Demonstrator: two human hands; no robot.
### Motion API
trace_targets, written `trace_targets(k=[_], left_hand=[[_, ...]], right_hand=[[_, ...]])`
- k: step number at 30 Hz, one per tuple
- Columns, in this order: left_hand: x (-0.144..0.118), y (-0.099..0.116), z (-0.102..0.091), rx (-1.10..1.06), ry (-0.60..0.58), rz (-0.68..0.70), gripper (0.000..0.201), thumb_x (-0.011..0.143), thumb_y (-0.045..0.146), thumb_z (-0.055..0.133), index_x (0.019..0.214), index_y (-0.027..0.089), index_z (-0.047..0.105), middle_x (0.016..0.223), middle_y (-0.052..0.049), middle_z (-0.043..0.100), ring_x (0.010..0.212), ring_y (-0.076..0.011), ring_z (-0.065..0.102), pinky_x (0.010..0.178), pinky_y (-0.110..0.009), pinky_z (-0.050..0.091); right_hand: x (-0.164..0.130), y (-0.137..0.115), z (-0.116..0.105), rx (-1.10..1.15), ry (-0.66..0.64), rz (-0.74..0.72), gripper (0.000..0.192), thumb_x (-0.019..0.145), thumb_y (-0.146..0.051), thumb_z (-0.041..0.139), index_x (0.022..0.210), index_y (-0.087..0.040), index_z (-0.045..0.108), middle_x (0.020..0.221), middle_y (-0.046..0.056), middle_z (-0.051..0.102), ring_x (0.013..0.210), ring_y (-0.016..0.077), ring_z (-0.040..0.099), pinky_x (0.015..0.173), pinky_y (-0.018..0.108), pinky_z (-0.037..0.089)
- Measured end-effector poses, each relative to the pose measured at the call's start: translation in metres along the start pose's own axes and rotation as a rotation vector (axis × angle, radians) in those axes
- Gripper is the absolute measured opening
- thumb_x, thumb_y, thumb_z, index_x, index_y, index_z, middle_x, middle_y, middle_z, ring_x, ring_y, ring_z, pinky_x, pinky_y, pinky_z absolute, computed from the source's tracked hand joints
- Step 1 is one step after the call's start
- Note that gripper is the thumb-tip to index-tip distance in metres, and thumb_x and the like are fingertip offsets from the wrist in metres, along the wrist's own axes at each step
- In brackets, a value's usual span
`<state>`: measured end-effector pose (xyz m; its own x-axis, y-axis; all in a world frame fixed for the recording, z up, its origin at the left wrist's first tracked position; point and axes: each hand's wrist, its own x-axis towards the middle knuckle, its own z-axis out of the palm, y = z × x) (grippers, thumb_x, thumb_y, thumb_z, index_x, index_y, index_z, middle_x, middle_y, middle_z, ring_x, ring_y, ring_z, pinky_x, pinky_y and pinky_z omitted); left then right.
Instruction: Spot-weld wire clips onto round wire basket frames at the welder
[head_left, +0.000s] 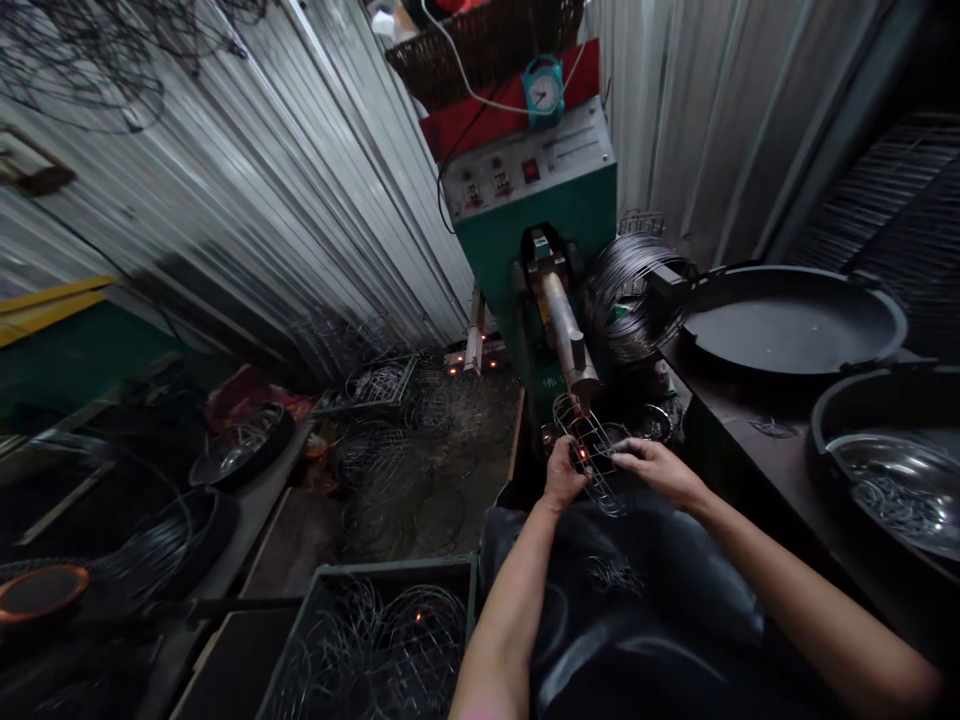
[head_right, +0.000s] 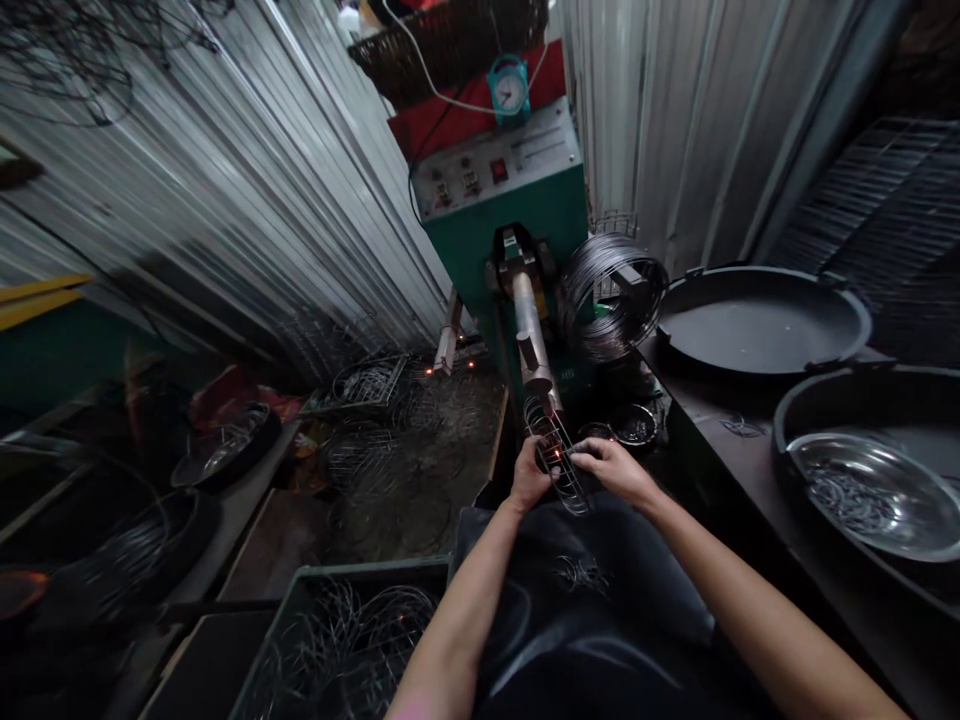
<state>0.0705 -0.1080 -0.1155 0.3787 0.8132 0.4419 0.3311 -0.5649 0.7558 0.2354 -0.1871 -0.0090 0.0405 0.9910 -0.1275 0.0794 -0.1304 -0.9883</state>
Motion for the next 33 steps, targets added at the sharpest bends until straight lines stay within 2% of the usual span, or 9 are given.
trace_targets(k=[3,10,13,17,20,25,33], left_hand=[[0.005,0.004,-0.005,-0.021,-0.018,-0.018,0.052,0.056,0.007,0.066,0.101,0.02,0.044,0.099,-0.003,0.055,0.094,-0.0197,0.056,0.086,-0.036,0.048],[0.015,0.01,-0.007,-0.134,-0.027,-0.162,0.048,0.053,0.006,0.067,0.093,0.019,0.044,0.088,0.001,0.053,0.082,-0.0143,0.053,0.079,-0.03,0.046],[0.013,0.013,-0.005,-0.198,-0.031,-0.201,0.047,0.053,0.005,0.066,0.091,0.019,0.043,0.084,0.003,0.051,0.077,-0.0125,0.051,0.075,-0.027,0.044],[0.009,0.019,-0.007,-0.22,-0.048,-0.22,0.046,0.053,0.01,0.069,0.09,0.019,0.043,0.086,0.002,0.051,0.079,-0.0126,0.051,0.076,-0.027,0.043],[0.007,0.023,-0.01,-0.22,-0.051,-0.233,0.048,0.053,0.015,0.074,0.09,0.019,0.045,0.087,0.002,0.052,0.082,-0.0134,0.051,0.078,-0.028,0.043],[0.01,0.023,-0.013,-0.273,-0.031,-0.308,0.056,0.052,0.022,0.079,0.097,0.018,0.046,0.091,0.0,0.056,0.085,-0.0152,0.055,0.08,-0.03,0.045],[0.019,0.008,-0.01,-0.331,0.032,-0.363,0.057,0.05,0.019,0.081,0.097,0.018,0.049,0.089,-0.001,0.057,0.085,-0.0153,0.055,0.079,-0.029,0.044]], right_hand=[[-0.001,0.0,0.0,0.043,-0.018,0.027,0.032,0.066,-0.048,0.066,0.075,-0.018,0.064,0.069,0.0,0.064,0.065,0.0165,0.057,0.062,0.028,0.045],[0.023,-0.007,0.007,0.027,0.041,-0.006,0.036,0.061,-0.05,0.068,0.072,-0.016,0.065,0.073,0.003,0.066,0.068,0.0176,0.057,0.065,0.029,0.044],[0.014,0.001,0.004,0.044,0.03,0.019,0.04,0.062,-0.053,0.068,0.077,-0.016,0.066,0.073,0.002,0.065,0.067,0.0168,0.057,0.065,0.028,0.044],[-0.012,0.015,-0.005,0.036,-0.036,0.084,0.039,0.063,-0.052,0.07,0.08,-0.016,0.066,0.071,0.001,0.064,0.066,0.0157,0.056,0.064,0.028,0.044],[-0.02,0.016,-0.008,0.076,-0.056,0.094,0.04,0.063,-0.052,0.071,0.08,-0.017,0.065,0.073,0.001,0.064,0.067,0.0163,0.057,0.064,0.028,0.044],[-0.003,0.002,-0.001,0.079,0.035,0.039,0.04,0.064,-0.052,0.07,0.083,-0.018,0.065,0.075,0.002,0.065,0.067,0.0173,0.058,0.062,0.028,0.045],[0.023,-0.008,0.004,0.057,0.07,-0.025,0.036,0.062,-0.049,0.07,0.078,-0.017,0.066,0.071,0.003,0.064,0.064,0.0162,0.056,0.06,0.027,0.044]])
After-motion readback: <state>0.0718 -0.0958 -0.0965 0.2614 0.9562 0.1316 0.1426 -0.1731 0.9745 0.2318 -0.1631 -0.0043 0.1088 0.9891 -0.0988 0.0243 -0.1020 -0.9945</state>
